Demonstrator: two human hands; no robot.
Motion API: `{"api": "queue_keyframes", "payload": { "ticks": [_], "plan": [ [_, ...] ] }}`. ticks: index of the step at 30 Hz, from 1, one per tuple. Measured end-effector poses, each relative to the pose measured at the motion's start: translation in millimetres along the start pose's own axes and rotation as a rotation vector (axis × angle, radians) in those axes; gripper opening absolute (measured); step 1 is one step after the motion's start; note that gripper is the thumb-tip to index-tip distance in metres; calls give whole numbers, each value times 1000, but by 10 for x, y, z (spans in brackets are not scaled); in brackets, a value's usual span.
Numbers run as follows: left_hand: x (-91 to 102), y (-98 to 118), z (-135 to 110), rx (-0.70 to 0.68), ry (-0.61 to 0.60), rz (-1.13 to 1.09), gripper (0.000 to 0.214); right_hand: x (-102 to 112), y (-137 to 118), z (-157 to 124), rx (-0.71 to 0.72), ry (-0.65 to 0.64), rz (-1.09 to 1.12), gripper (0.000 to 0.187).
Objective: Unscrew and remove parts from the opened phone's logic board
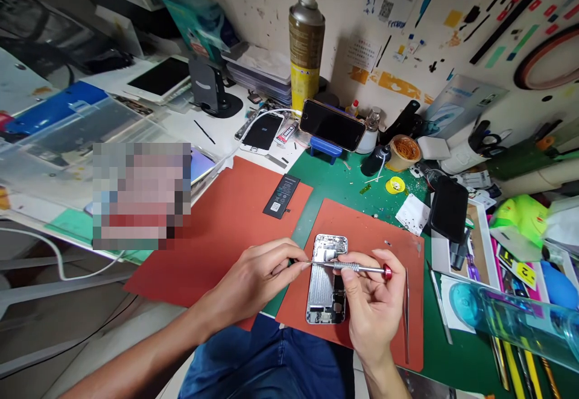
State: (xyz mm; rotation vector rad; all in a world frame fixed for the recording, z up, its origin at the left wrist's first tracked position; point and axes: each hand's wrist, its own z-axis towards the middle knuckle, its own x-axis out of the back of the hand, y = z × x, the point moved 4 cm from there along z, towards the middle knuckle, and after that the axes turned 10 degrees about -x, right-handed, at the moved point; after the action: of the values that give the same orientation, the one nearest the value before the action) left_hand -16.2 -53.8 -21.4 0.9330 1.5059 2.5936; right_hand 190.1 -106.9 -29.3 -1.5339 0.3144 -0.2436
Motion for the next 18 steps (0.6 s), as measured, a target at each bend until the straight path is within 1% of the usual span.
{"api": "queue_keyframes", "payload": {
  "ticks": [5, 18],
  "plan": [
    [-12, -1, -1, 1, -5, 14, 13, -7, -4, -6, -22, 18, -39, 43],
    [-25, -5, -13, 2, -43, 35, 17, -11, -24, -9, 27, 6, -64, 42]
  ]
}}
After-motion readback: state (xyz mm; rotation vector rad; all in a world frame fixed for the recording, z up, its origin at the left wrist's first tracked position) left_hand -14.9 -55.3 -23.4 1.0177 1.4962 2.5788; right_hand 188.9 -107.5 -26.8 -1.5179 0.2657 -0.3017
